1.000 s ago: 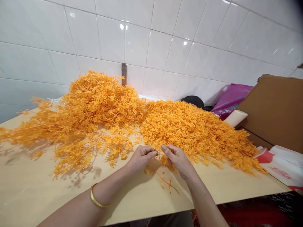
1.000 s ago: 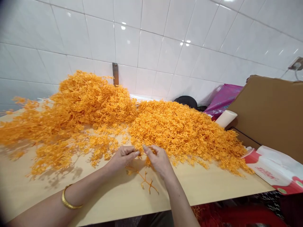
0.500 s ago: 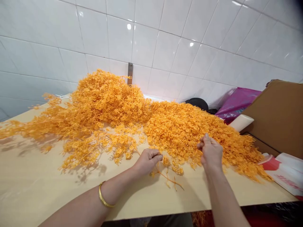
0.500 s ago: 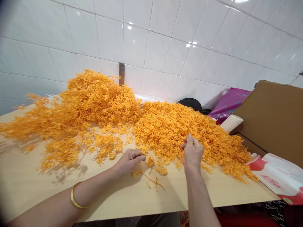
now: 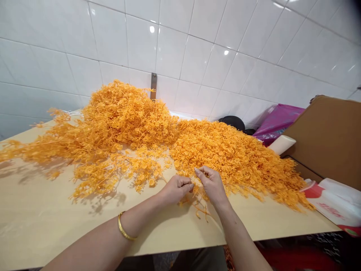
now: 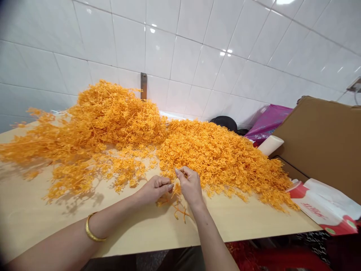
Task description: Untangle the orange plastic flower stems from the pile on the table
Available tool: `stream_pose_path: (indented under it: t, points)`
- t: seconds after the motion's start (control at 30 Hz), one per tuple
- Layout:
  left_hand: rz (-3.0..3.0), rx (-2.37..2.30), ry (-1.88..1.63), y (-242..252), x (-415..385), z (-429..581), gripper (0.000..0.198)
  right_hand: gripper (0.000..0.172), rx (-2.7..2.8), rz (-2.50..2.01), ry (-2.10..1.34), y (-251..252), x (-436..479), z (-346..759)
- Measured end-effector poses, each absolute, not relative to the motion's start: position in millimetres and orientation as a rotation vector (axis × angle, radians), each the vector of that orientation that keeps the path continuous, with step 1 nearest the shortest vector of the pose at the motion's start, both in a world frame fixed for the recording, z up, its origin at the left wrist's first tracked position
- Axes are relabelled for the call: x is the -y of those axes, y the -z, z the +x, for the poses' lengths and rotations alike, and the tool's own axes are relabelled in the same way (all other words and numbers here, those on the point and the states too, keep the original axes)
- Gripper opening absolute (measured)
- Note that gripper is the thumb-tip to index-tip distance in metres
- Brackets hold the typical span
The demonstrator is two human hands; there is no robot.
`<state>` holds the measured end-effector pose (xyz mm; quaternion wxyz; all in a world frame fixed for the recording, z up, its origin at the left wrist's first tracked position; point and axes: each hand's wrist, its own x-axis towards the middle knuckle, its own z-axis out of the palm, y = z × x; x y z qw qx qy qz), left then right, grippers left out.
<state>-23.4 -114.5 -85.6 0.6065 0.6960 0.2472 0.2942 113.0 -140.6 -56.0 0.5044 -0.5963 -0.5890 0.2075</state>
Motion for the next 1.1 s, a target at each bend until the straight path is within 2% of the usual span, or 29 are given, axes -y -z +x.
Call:
stream_pose_path:
  t: [0.13, 0.2, 0.3, 0.4, 0.43, 0.57, 0.7, 0.77, 0.97, 1.1]
  points:
    - [1.784, -0.542, -0.685, 86, 118, -24, 0.036, 0.034, 0.964, -1.599, -0.001, 34, 130, 163]
    - [1.761, -0.577, -0.707, 86, 118, -23, 0.034, 0.031, 1.088, -1.64, 0.119, 21, 129, 187]
    - [1.674, -0.616, -0.734, 86, 116, -21, 0.032, 0.04, 1.313, -1.675, 0.288, 14, 135, 197]
    - [1.695, -0.622, -0.788, 85, 113, -22, 0.033, 0.023, 1.365, -1.676, 0.331, 25, 146, 177]
    - [1.723, -0.628, -0.818, 83, 112, -23, 0.034, 0.021, 1.362, -1.681, 0.277, 31, 150, 166]
    - [1.788, -0.676, -0.907, 76, 112, -27, 0.033, 0.036, 1.237, -1.592, -0.205, 50, 164, 128]
    - [1.754, -0.697, -0.913, 71, 114, -27, 0.032, 0.045, 0.879, -1.12, -0.989, 51, 172, 113]
    - [1.749, -0.703, -0.917, 71, 113, -27, 0.032, 0.052, 0.772, -0.924, -1.247, 47, 175, 111]
    - [1.712, -0.687, -0.932, 73, 111, -28, 0.033, 0.058, 0.719, -0.821, -1.371, 44, 178, 114]
    - [1.721, -0.686, -0.928, 74, 112, -26, 0.031, 0.053, 0.797, -0.986, -1.194, 54, 177, 114]
